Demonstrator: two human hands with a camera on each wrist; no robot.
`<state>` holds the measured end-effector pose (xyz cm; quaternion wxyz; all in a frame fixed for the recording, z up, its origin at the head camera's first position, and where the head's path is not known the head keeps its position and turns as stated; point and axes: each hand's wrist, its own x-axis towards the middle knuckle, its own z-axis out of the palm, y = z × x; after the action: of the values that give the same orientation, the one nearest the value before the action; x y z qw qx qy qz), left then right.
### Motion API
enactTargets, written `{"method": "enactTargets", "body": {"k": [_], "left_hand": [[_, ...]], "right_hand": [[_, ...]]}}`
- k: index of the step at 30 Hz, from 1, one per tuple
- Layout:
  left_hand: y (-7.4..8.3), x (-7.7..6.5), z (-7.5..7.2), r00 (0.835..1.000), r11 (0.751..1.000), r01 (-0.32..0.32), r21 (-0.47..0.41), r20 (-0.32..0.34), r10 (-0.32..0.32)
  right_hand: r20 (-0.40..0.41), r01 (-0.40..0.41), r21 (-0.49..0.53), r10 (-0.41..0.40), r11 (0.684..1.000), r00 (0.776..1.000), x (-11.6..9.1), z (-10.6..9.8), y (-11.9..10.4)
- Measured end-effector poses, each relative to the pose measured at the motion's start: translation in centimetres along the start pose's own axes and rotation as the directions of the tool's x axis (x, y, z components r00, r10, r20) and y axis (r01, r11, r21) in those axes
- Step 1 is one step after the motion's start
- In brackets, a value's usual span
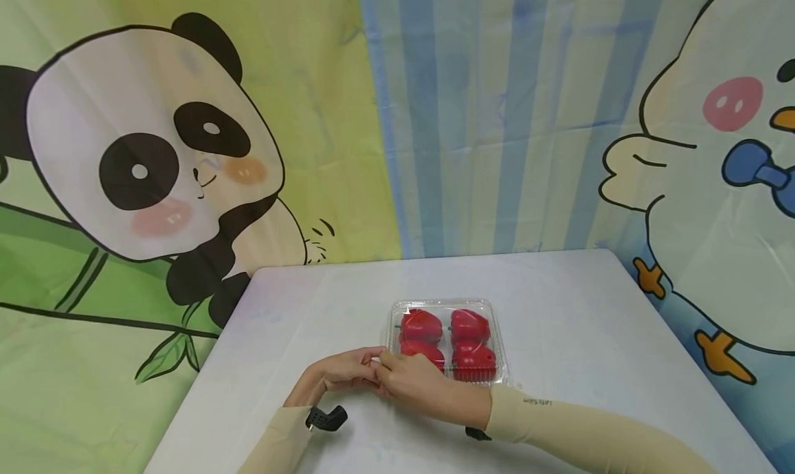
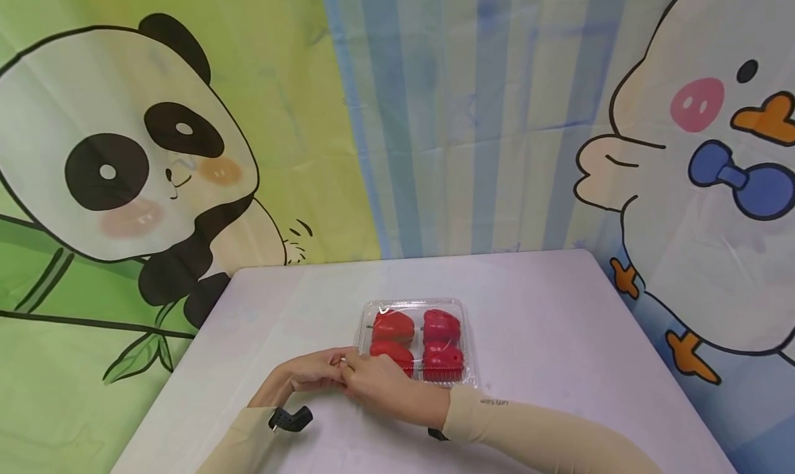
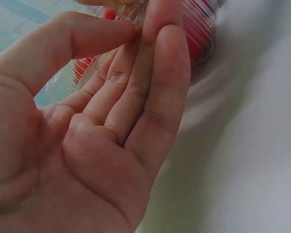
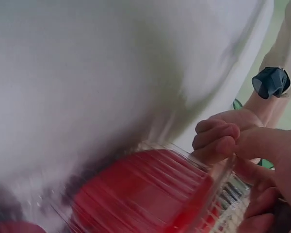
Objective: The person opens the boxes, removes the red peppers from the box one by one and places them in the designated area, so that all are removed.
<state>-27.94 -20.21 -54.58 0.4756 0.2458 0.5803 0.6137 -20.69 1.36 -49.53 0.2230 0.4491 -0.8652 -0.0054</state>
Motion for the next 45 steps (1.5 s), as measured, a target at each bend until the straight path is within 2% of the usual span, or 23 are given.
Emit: {"method": "enactTargets", "body": {"k": [4, 7, 13, 17, 21, 28, 34, 42, 45], "left_hand": [[0.0, 0.0, 0.0, 1.000, 1.000, -0.003, 0.001, -0.008, 0.003], [0.0, 0.0, 0.0, 1.000, 1.000, 0.002, 0.019, -0.014, -0.002], [0.0, -0.2, -0.1, 1.000, 1.000, 0.007, 0.026, -0.014, -0.007], [-0.1, -0.4, -0.2, 1.000, 1.000, -0.003, 0.026, 0.006, 0.003], [-0.1, -0.4, -0.1, 1.000, 0.999, 0.002, 0.033, -0.011, -0.002], [0.1, -0.2, 0.3, 0.999, 0.999, 0.012, 0.038, -0.052, -0.010], [-0.4, 0.1, 0.5, 0.996, 0.999, 0.015, 0.046, -0.083, -0.011], [-0.1, -0.3, 0.5, 0.992, 0.996, 0.049, 0.081, -0.123, -0.039], [0.0, -0.4, 0.7, 0.992, 0.996, 0.053, 0.073, -0.122, -0.044]], "right_hand": [[0.013, 0.010, -0.089, -0.009, 0.996, 1.000, 0.1, -0.3, -0.4], [0.048, 0.011, -0.109, -0.006, 0.994, 0.999, 0.1, -0.5, -0.7], [0.113, -0.039, -0.005, 0.040, 0.999, 0.993, 0.0, -0.5, -1.1], [0.080, -0.065, 0.048, 0.061, 0.997, 0.995, 0.1, -0.4, -1.2], [0.068, -0.083, 0.086, 0.077, 0.993, 0.995, 0.3, -0.5, -1.2], [0.106, -0.123, 0.080, 0.114, 0.989, 0.988, 0.4, -0.5, -1.4], [0.089, -0.143, 0.105, 0.134, 0.984, 0.987, 0.5, -0.4, -1.4], [0.143, -0.159, 0.113, 0.142, 0.981, 0.979, 0.9, -0.9, -1.4], [0.145, -0.161, 0.081, 0.148, 0.984, 0.978, 0.8, -1.2, -1.6]]}}
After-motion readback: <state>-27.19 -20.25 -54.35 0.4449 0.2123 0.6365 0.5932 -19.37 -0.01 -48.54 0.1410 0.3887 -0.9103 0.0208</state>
